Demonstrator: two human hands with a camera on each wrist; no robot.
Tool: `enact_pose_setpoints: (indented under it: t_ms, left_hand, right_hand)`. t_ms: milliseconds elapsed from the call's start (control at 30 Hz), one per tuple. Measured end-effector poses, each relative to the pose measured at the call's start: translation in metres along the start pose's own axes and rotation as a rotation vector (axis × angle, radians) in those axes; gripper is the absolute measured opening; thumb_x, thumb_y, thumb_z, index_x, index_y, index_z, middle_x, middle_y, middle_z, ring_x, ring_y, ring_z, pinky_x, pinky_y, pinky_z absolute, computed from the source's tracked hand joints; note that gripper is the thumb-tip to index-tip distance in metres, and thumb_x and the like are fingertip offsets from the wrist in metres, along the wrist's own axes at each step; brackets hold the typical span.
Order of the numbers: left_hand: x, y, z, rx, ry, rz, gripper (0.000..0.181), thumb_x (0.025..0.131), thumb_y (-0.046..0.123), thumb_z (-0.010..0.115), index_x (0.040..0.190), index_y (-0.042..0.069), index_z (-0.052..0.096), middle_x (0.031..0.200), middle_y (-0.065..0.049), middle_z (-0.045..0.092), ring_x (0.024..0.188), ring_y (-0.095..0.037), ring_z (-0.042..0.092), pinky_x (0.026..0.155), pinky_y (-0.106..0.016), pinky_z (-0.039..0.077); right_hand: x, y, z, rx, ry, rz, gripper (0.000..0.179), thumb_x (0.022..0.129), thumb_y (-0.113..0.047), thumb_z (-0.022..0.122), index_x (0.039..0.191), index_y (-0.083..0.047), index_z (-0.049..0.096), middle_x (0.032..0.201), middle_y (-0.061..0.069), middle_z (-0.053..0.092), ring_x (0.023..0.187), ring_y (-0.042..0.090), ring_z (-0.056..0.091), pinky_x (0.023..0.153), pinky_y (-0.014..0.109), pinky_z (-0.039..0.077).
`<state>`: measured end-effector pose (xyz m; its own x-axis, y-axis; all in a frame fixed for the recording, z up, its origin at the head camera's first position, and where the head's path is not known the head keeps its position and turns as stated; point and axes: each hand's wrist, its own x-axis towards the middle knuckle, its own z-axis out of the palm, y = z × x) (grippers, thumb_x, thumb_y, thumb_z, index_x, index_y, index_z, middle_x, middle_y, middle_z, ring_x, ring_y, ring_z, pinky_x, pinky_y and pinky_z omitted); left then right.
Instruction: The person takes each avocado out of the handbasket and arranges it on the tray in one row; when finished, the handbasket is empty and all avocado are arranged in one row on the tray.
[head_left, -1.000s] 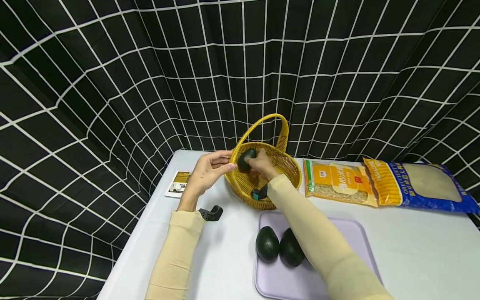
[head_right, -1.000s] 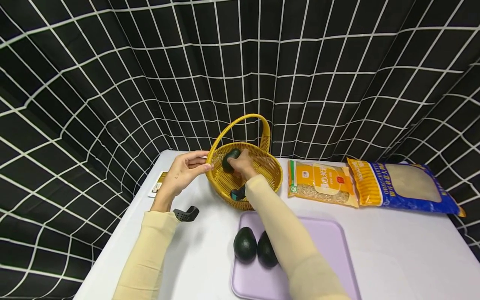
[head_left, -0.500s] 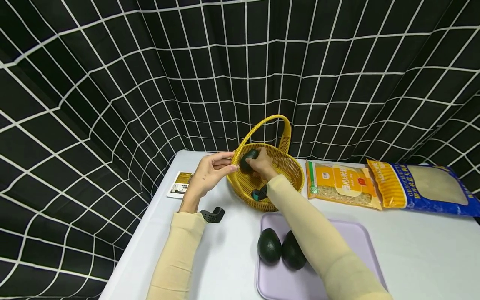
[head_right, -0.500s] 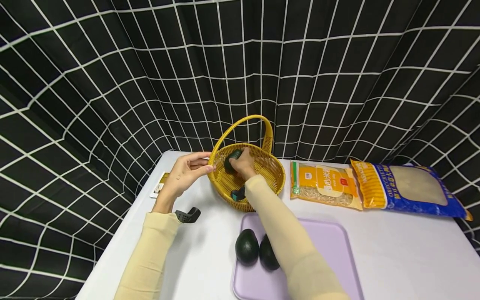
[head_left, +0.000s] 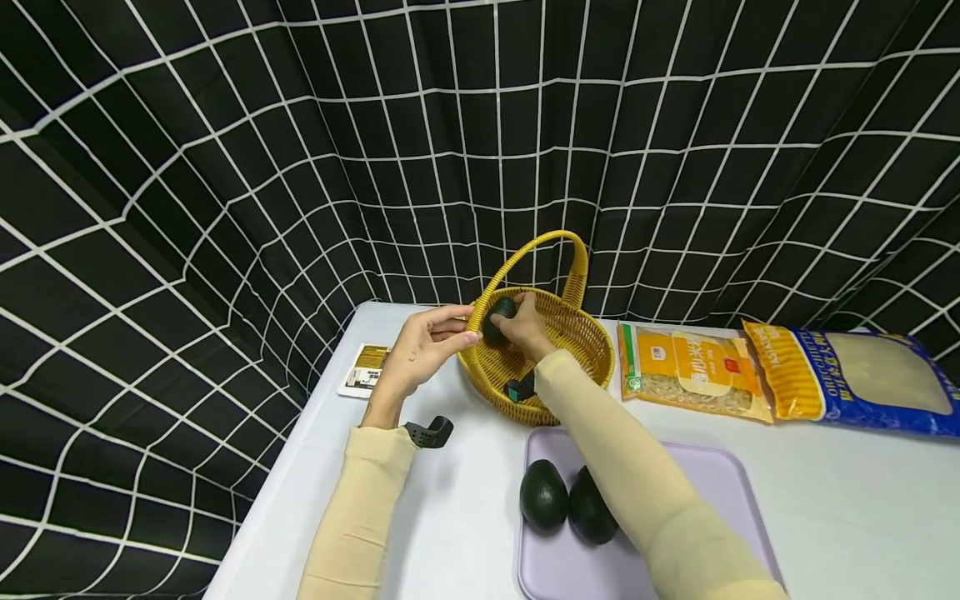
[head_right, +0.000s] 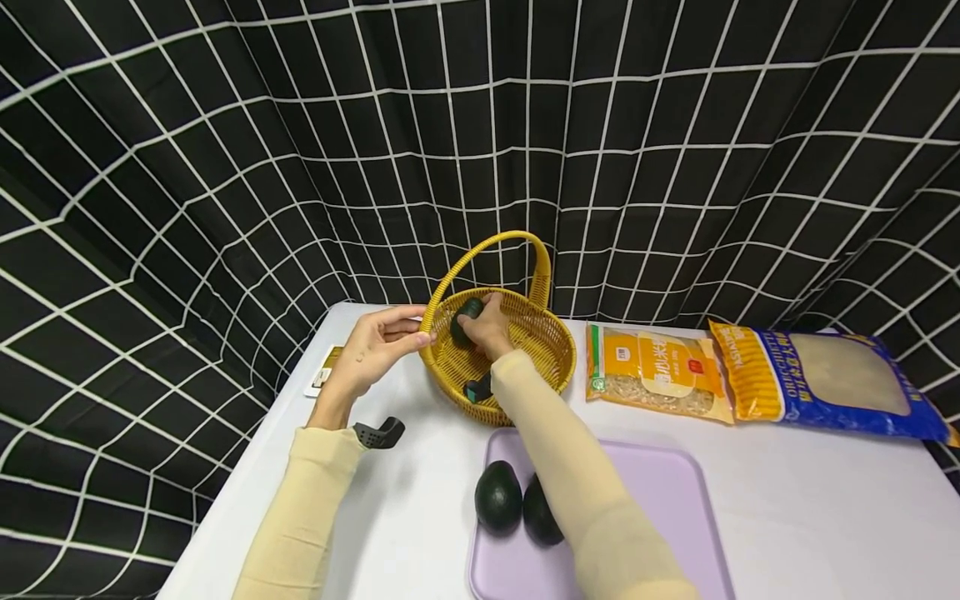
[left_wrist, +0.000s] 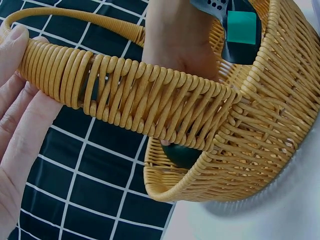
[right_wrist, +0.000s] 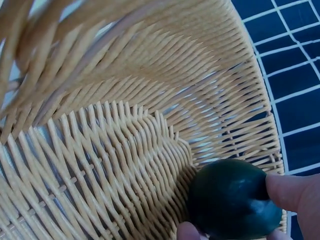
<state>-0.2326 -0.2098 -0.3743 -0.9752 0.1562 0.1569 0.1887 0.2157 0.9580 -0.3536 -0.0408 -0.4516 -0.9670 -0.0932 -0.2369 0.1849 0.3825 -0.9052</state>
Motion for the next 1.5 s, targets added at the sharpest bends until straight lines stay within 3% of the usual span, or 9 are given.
enact_pose_setpoints:
  t_ms: [233,500,667,1000,1167,1500]
  left_hand:
    - [-0.001,0.001,0.000,0.012,0.001,-0.005,0.039,0.091,0.008,0.075,0.129,0.004,0.067,0.113,-0.018,0.074,0.100,-0.023,0.074,0.089,-0.029,0.059]
    - [0.000,0.001,0.000,-0.001,-0.005,-0.008,0.040,0.091,0.007,0.076,0.130,0.003,0.066,0.113,-0.019,0.073,0.100,-0.023,0.074,0.089,-0.030,0.059]
    - [0.001,0.001,0.002,0.001,-0.009,-0.021,0.040,0.091,0.006,0.075,0.130,0.004,0.067,0.113,-0.018,0.073,0.100,-0.023,0.073,0.090,-0.031,0.059]
    - [0.000,0.002,-0.001,-0.013,-0.013,0.006,0.040,0.091,0.005,0.075,0.130,0.001,0.066,0.115,-0.022,0.072,0.101,-0.024,0.073,0.090,-0.029,0.059]
    - [0.000,0.003,-0.001,-0.027,-0.018,0.009,0.040,0.091,0.004,0.074,0.130,0.000,0.065,0.117,-0.025,0.071,0.101,-0.023,0.073,0.090,-0.029,0.059]
    - [0.000,0.002,-0.001,-0.014,-0.008,0.011,0.038,0.091,0.005,0.075,0.128,0.002,0.067,0.114,-0.019,0.073,0.100,-0.023,0.073,0.089,-0.028,0.059]
  right_hand:
    - [-0.002,0.000,0.001,0.009,-0.042,-0.015,0.068,0.093,-0.026,0.074,0.142,-0.014,0.027,0.138,0.028,0.046,0.111,0.036,0.060,0.083,0.047,0.060]
    - [-0.002,0.001,0.001,-0.001,-0.060,-0.062,0.074,0.090,-0.020,0.076,0.143,-0.013,0.025,0.135,0.030,0.047,0.101,0.032,0.057,0.080,0.042,0.056]
    - [-0.001,0.004,-0.003,0.012,-0.071,-0.051,0.072,0.089,-0.023,0.074,0.143,-0.015,0.028,0.135,0.028,0.048,0.106,0.031,0.054,0.080,0.039,0.054]
    - [0.002,0.002,-0.007,0.061,-0.121,-0.064,0.066,0.090,-0.022,0.070,0.141,-0.016,0.030,0.137,0.025,0.043,0.117,0.036,0.055,0.096,0.052,0.056]
    - [-0.002,-0.001,-0.012,0.062,-0.128,-0.063,0.067,0.091,-0.021,0.068,0.145,-0.015,0.031,0.136,0.025,0.045,0.115,0.035,0.058,0.095,0.051,0.057]
    - [-0.016,-0.006,-0.021,0.034,-0.143,-0.071,0.070,0.092,-0.027,0.067,0.152,-0.019,0.032,0.138,0.025,0.045,0.118,0.040,0.060,0.096,0.054,0.056]
